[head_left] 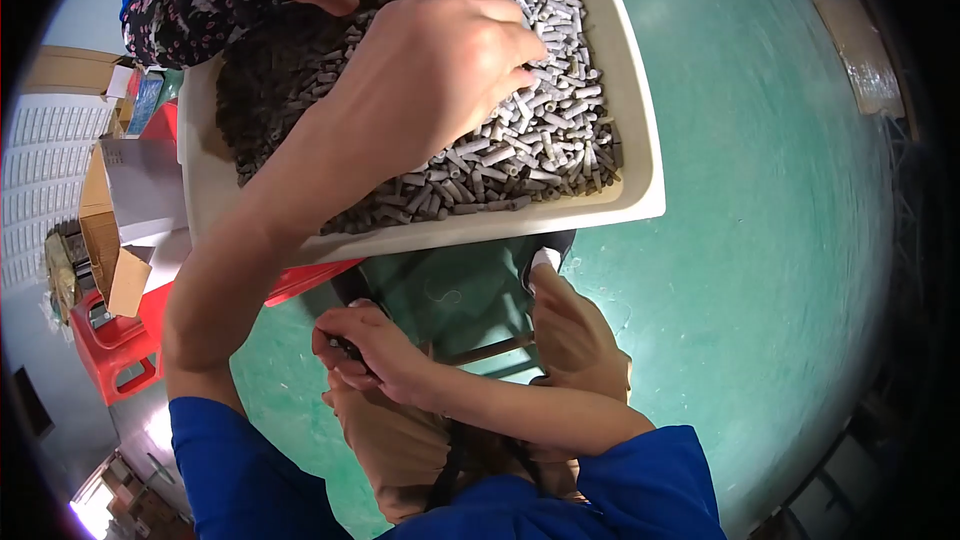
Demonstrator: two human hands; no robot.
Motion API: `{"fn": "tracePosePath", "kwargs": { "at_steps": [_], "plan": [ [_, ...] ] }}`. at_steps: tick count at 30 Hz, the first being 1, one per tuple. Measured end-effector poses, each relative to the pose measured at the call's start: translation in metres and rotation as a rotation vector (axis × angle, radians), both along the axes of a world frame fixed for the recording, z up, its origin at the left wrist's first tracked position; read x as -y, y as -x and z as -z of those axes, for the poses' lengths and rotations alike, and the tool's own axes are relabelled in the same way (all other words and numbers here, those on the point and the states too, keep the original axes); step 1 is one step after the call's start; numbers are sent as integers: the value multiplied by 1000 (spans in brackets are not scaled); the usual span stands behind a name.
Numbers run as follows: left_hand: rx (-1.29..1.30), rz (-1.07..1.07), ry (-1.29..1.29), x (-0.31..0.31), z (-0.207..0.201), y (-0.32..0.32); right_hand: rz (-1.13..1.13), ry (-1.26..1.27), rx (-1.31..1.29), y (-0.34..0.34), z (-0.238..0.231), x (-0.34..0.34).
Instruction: The person sorts small cylindrical metal components by hand, moving them from a tray into a cardboard box.
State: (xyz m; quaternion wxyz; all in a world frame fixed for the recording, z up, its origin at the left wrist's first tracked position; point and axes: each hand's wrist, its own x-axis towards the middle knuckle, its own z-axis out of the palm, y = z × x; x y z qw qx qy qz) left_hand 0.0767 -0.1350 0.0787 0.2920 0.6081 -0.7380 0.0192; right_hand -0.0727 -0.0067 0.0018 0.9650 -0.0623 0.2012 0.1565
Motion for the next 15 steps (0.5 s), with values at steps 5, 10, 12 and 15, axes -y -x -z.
{"fn": "tracePosePath", "kwargs": {
  "at_steps": [5,10,12,15],
  "plan": [
    [-14,26,-21,1,10,-5,-12,-36,-21,3,1,-4],
    [-162,5,-21,3,7,-7,-5,-50,-35,2,3,-4],
    [-163,28,17,6,7,-8,4,-41,-27,2,3,-6],
    [46,10,-37,12,7,-2,10,-36,-15,2,4,-8]
  ]
}}
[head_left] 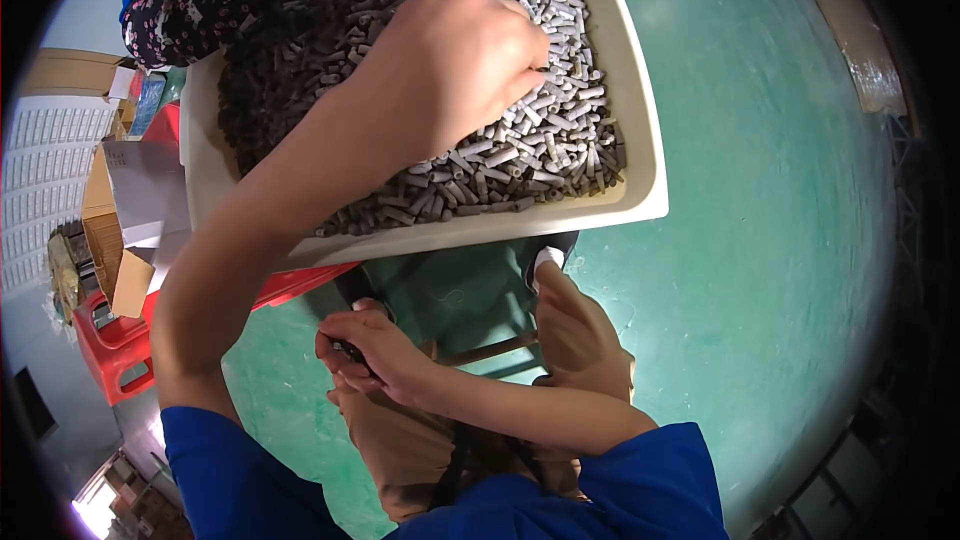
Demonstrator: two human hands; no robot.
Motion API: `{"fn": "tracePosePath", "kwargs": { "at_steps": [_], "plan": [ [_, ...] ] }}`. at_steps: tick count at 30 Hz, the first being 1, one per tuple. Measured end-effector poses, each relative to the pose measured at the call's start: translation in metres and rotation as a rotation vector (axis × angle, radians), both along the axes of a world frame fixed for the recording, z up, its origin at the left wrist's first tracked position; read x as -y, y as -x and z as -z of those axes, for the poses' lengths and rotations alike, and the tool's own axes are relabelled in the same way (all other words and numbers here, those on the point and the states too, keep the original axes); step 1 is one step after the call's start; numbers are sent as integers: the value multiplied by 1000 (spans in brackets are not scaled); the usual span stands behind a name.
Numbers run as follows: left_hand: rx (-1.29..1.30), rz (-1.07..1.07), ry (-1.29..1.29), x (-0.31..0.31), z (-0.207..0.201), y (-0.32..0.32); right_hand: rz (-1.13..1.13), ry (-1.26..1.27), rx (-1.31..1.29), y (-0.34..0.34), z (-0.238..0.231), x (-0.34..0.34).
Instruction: The person sorts small cylindrical metal components by hand, moving them from a tray into a cardboard box.
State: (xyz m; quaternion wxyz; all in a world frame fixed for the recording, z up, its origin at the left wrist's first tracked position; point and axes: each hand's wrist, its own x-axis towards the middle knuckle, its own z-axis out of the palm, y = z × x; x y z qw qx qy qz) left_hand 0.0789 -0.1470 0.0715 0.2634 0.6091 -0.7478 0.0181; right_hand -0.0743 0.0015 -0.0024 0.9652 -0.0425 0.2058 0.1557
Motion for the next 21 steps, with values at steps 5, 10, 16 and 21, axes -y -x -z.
{"fn": "tracePosePath", "kwargs": {
  "at_steps": [5,10,16,21],
  "plan": [
    [-189,-23,-68,-2,1,0,14,-19,8,1,1,4],
    [-1616,173,-476,-22,-18,-44,-69,51,-32,2,-15,17],
    [-1603,104,-523,-18,-29,-23,-13,-10,-23,2,-7,17],
    [-315,-44,-183,-16,-3,-19,-34,12,-49,2,-6,15]
  ]
}}
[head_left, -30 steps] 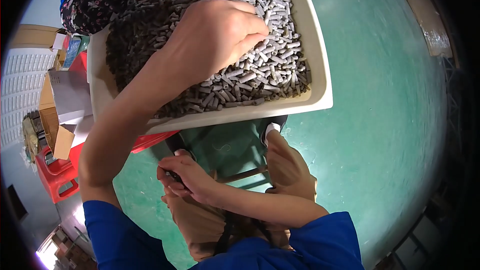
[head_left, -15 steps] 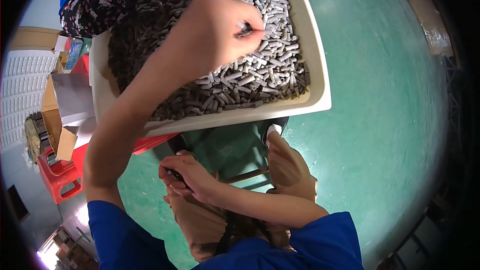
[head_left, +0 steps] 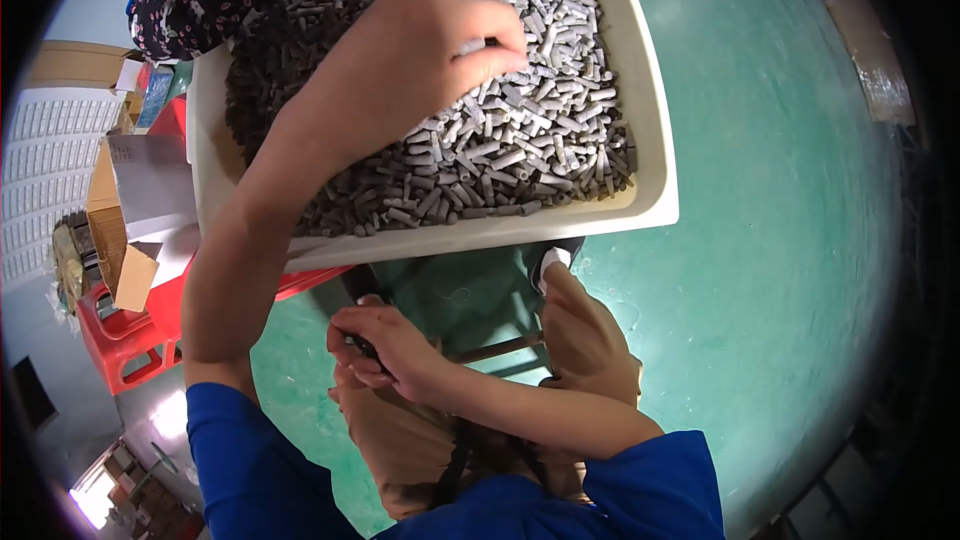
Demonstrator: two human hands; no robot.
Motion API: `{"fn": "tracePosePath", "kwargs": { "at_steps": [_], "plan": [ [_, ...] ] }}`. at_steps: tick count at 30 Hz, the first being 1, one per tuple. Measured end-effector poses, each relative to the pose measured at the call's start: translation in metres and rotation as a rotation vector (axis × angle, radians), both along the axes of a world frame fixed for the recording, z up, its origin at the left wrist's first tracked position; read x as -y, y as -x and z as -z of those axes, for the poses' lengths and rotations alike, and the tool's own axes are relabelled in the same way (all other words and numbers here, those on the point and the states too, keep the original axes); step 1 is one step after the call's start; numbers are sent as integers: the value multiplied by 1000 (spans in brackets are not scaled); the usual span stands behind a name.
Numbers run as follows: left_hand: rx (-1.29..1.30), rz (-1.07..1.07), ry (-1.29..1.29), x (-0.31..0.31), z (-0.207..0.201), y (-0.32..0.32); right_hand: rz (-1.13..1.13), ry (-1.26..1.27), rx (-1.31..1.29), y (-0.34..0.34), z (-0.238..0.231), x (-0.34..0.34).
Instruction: The person sorts small cylindrical metal components by hand, moving them from a tray into a cardboard box.
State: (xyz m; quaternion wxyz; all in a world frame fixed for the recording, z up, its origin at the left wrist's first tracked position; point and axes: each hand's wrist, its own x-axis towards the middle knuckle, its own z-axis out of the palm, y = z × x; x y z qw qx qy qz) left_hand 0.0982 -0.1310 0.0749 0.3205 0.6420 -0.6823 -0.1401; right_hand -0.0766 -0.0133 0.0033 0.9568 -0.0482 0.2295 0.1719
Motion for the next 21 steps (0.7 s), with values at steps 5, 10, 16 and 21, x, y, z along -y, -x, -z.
{"fn": "tracePosePath", "kwargs": {
  "at_steps": [5,10,16,21],
  "plan": [
    [343,4,-9,-3,0,15,-13,-8,2,1,2,2],
    [366,20,92,-4,3,17,13,0,47,2,6,-2],
    [-728,4,-88,-2,-1,0,7,-13,57,0,-1,2],
    [-1893,179,-418,-5,-27,-7,11,-24,29,-1,-3,3]
  ]
}}
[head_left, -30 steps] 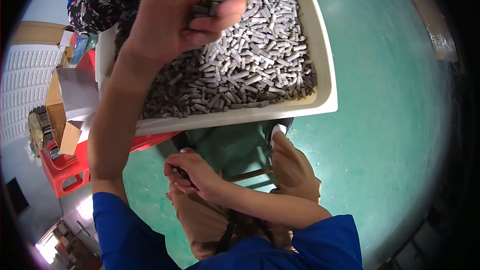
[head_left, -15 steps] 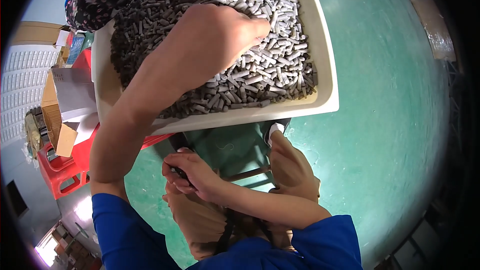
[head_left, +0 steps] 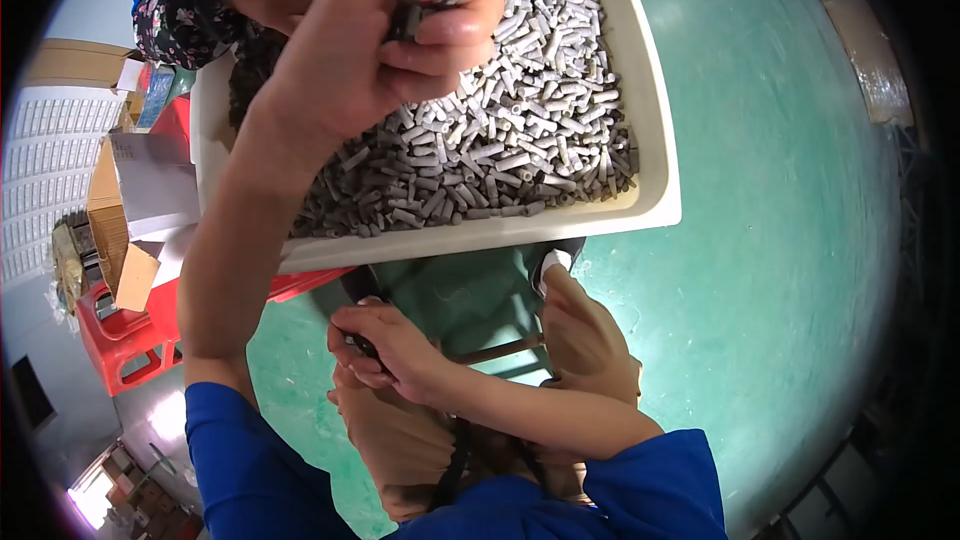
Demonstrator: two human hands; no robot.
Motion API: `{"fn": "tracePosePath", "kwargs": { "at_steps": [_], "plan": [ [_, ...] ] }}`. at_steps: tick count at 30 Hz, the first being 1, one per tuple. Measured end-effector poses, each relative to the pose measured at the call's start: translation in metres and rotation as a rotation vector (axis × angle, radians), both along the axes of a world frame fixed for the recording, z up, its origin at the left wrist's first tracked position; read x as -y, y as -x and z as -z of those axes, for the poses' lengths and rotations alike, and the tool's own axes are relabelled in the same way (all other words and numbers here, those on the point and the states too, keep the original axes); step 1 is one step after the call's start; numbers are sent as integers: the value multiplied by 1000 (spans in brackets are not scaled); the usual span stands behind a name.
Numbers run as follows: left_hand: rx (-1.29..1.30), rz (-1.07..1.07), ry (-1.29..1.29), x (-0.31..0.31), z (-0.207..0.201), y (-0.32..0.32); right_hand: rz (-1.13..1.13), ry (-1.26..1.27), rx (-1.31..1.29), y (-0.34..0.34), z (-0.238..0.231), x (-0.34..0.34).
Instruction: The person sorts small cylindrical metal components by hand, moving them from a tray into a cardboard box.
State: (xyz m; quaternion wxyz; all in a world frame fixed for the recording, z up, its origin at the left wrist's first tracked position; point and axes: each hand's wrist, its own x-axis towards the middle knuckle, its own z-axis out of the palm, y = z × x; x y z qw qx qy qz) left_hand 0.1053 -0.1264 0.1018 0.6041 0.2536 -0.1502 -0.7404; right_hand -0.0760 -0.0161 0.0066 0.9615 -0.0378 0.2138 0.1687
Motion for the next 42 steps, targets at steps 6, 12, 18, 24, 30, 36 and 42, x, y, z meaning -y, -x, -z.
{"fn": "tracePosePath", "kwargs": {
  "at_steps": [6,12,18,24,30,36,42],
  "plan": [
    [1486,-281,172,8,19,23,-4,24,-29,1,-2,1],
    [2163,-256,551,11,34,36,21,32,-8,-1,-4,4],
    [2252,-246,600,12,37,37,19,46,8,0,-4,4],
    [2177,-209,394,9,31,39,14,49,-18,0,-3,3],
    [2154,-190,322,6,30,40,13,49,0,1,-1,2],
    [2186,-125,332,7,28,42,10,49,3,-2,-3,5],
    [2169,-118,357,8,15,45,-10,150,56,1,-2,6]
  ]
}}
